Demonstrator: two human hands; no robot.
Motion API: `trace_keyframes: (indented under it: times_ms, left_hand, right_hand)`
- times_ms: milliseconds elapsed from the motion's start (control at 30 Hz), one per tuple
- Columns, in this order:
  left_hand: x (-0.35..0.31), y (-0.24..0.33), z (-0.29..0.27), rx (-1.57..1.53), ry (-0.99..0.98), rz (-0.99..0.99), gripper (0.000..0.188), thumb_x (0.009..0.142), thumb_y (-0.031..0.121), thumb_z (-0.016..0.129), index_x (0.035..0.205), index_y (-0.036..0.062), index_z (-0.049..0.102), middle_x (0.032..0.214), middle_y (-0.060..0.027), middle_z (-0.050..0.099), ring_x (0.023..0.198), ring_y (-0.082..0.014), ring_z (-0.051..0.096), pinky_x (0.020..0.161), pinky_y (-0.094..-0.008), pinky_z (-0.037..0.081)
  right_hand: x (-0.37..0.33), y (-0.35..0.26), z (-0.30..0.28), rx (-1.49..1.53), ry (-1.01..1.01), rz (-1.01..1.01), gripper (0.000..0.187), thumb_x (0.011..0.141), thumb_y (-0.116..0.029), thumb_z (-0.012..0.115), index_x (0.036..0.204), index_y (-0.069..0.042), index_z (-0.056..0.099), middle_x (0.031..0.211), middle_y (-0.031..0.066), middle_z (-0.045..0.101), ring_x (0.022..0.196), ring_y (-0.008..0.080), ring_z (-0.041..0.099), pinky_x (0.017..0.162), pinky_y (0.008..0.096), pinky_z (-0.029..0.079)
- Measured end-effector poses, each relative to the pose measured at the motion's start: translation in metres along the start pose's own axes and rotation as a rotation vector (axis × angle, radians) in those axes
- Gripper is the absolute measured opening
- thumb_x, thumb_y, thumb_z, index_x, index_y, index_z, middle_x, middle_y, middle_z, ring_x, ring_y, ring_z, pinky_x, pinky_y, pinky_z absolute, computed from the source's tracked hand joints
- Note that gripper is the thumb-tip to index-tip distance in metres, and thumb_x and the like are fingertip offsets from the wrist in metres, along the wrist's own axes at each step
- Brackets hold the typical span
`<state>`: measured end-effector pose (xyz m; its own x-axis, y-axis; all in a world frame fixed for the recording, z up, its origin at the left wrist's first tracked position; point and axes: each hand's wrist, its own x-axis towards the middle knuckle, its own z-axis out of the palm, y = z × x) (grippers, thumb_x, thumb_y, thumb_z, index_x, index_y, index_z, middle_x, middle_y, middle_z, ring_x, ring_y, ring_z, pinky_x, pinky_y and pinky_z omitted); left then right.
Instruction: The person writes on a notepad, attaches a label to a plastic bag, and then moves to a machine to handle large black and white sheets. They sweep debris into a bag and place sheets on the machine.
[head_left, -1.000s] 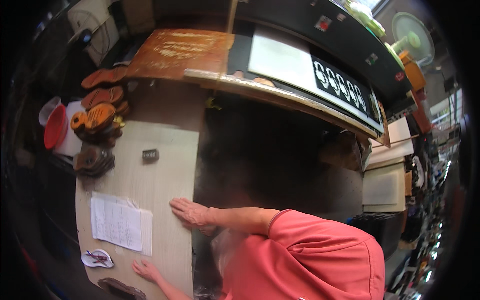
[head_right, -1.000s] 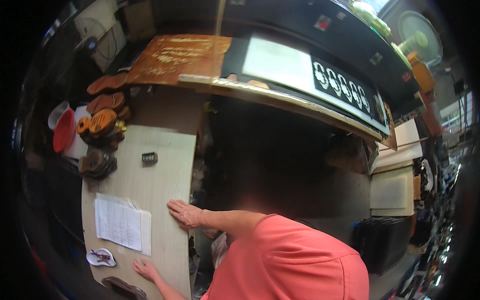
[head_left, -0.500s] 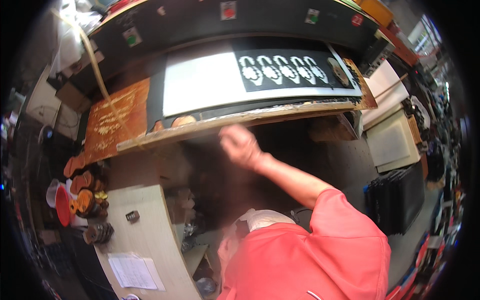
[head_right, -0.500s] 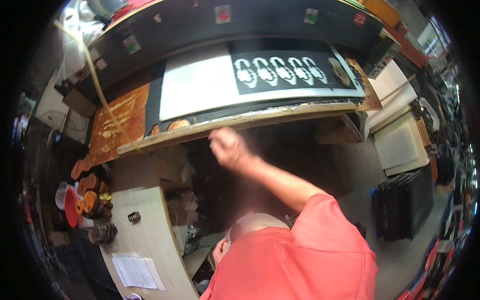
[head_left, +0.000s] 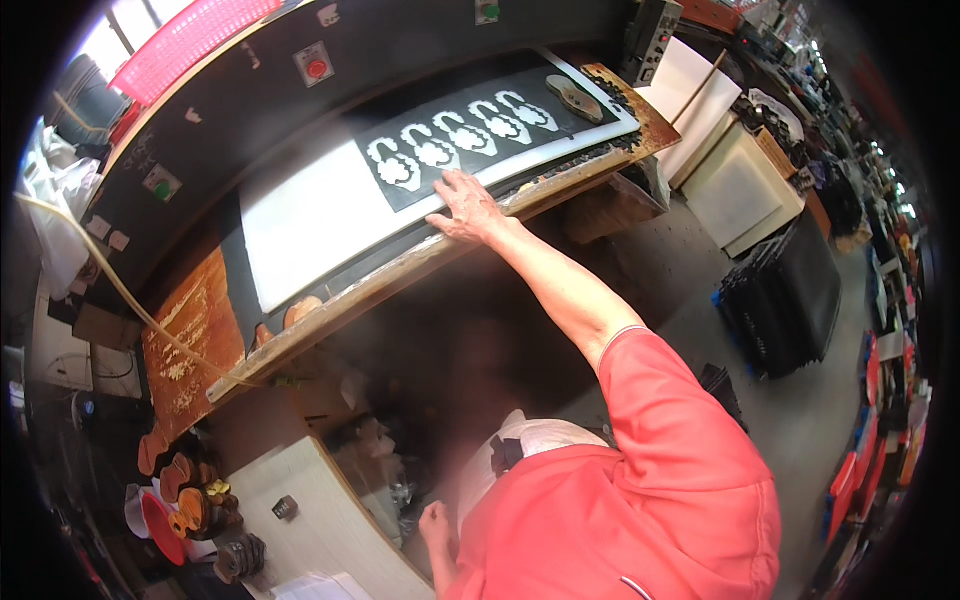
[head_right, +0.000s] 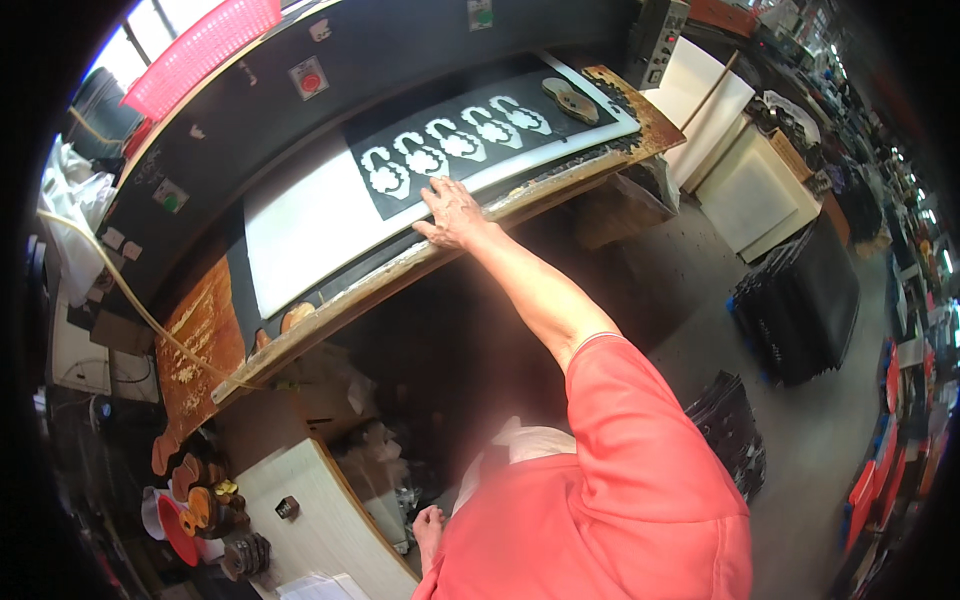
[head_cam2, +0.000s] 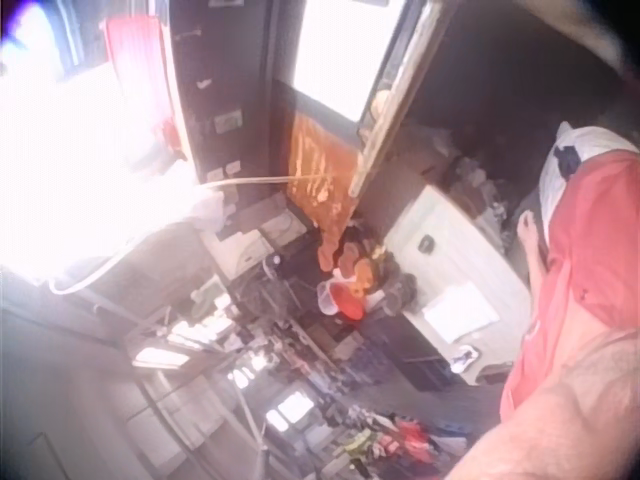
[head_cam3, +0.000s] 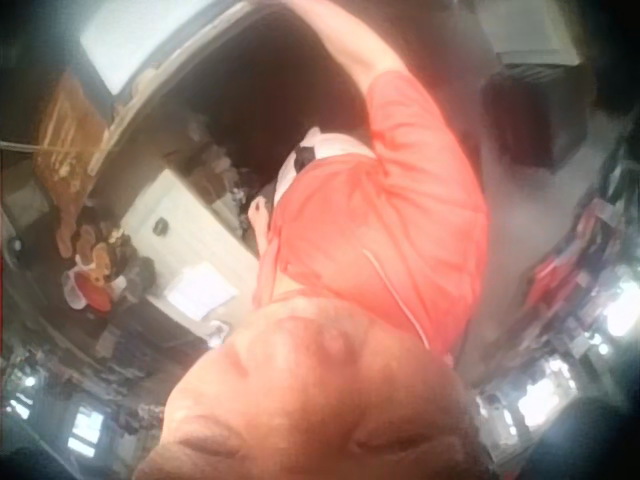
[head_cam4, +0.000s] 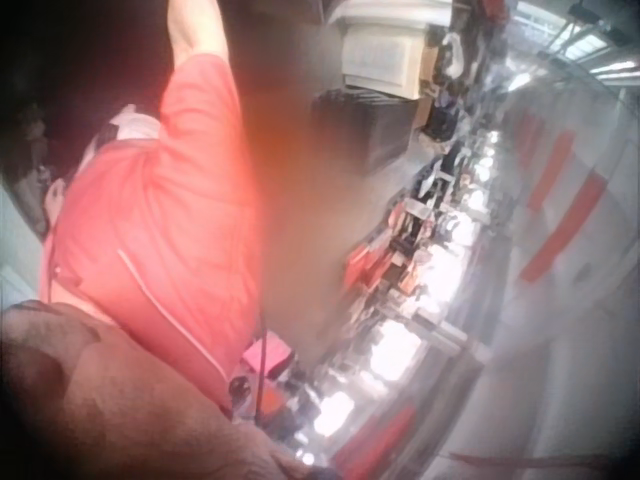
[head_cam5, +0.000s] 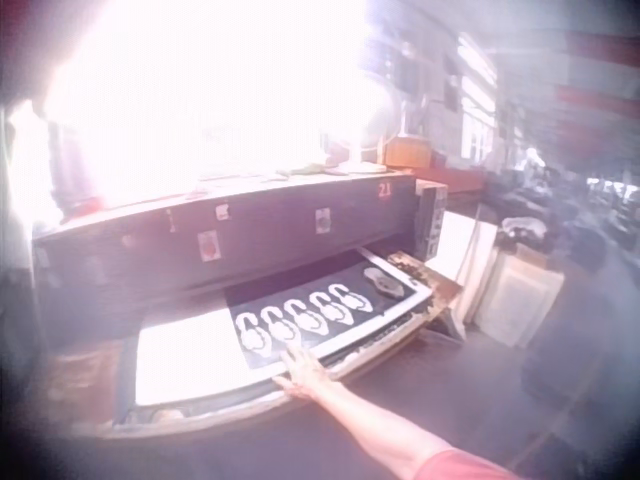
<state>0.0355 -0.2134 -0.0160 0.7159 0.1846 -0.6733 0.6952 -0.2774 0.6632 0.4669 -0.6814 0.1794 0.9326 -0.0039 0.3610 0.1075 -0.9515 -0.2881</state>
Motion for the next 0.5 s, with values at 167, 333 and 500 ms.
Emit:
trace_keyframes:
  times_ms: [167,333,500]
  left_hand:
    - [0.024,0.033,0.026,-0.001,-0.035,-0.015,0.028,0.095,0.015,0.066,0.114,-0.0043,0.07,0.101,-0.009,0.072,0.091,-0.0156,0.065,0.082,-0.0309,0.053]
    - [0.039,0.076,0.082,-0.012,-0.017,-0.031,0.027,0.094,0.018,0.065,0.11,-0.0039,0.072,0.096,-0.0062,0.072,0.088,-0.0135,0.063,0.078,-0.03,0.053]
    - [0.063,0.114,0.154,0.22,-0.029,0.083,0.03,0.098,0.027,0.065,0.109,0.001,0.075,0.101,-0.013,0.077,0.095,-0.0181,0.071,0.086,-0.0335,0.054]
  right_hand:
    - [0.003,0.051,-0.028,0.146,0.07,-0.101,0.053,0.094,-0.037,0.068,0.129,0.001,0.063,0.129,0.0235,0.065,0.124,0.0378,0.061,0.109,0.045,0.048]
    - [0.046,0.215,-0.093,-0.09,0.499,0.075,0.043,0.084,-0.031,0.072,0.114,-0.001,0.067,0.114,0.0216,0.066,0.108,0.0374,0.062,0.097,0.0475,0.05]
    - [0.066,0.355,-0.103,-0.199,-0.016,0.389,0.084,0.087,-0.056,0.072,0.145,0.001,0.052,0.149,0.0259,0.051,0.142,0.0409,0.044,0.118,0.0495,0.037]
